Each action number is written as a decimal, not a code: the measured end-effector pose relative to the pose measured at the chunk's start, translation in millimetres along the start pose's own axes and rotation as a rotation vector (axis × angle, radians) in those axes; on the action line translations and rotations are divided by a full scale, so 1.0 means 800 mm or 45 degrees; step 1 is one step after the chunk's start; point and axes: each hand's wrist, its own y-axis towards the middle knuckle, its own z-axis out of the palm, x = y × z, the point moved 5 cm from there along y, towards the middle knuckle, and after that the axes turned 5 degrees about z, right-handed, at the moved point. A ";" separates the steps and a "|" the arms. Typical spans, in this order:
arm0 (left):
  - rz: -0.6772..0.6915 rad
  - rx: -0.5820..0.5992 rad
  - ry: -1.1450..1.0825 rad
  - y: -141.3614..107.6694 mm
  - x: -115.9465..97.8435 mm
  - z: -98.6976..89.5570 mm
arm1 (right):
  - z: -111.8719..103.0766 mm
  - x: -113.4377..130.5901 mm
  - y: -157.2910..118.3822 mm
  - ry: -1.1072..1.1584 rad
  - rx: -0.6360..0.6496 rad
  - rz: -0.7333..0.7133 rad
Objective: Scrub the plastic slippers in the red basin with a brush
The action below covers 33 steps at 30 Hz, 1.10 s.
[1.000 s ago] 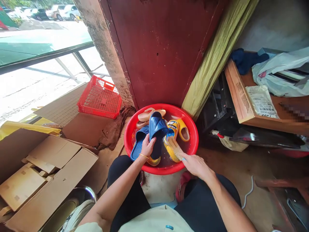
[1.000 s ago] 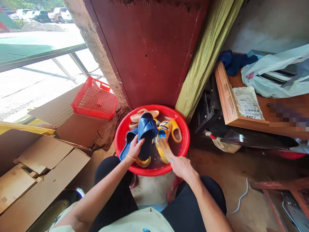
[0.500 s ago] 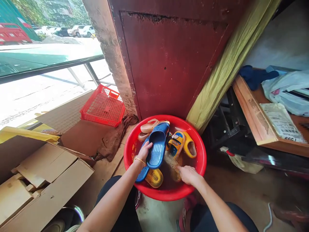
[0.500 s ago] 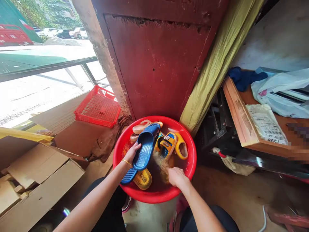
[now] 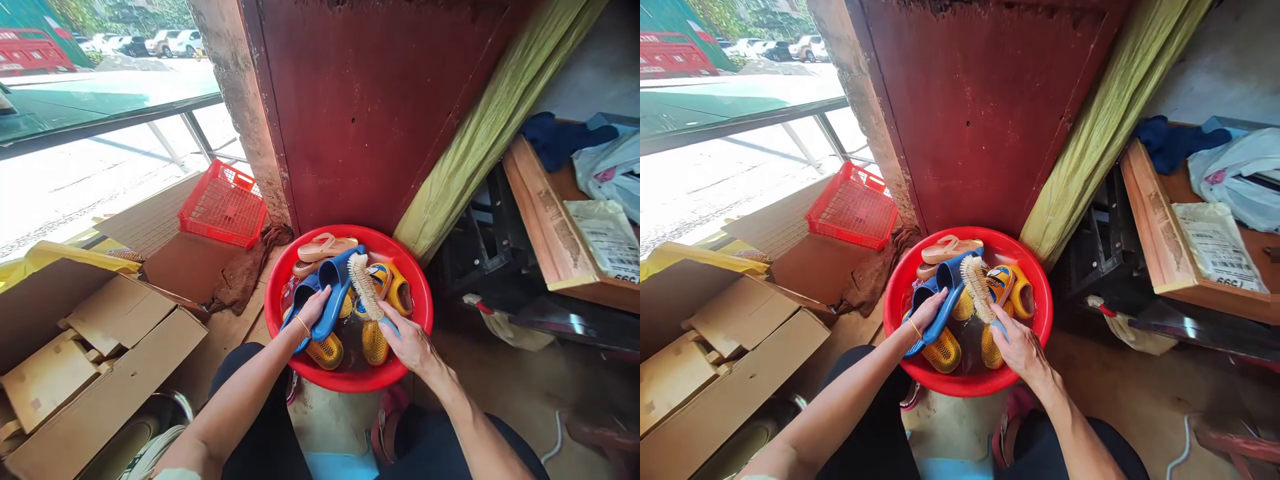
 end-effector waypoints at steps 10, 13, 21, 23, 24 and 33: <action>0.421 0.176 0.451 -0.022 -0.049 -0.008 | -0.032 -0.051 0.023 -0.357 -0.280 0.163; 0.436 0.145 0.521 -0.031 -0.054 -0.015 | -0.030 -0.046 0.022 -0.419 -0.224 0.046; 0.414 0.187 0.593 -0.038 -0.051 -0.015 | -0.034 -0.051 0.025 -0.585 -0.217 0.131; 0.430 0.184 0.533 -0.036 -0.053 -0.017 | -0.031 -0.052 0.026 -0.580 -0.190 0.148; 0.435 0.157 0.497 -0.035 -0.053 -0.019 | -0.031 -0.055 0.026 -0.589 -0.165 0.184; 0.044 -0.006 0.163 -0.009 -0.010 -0.027 | -0.016 -0.015 0.008 -0.245 -0.343 0.051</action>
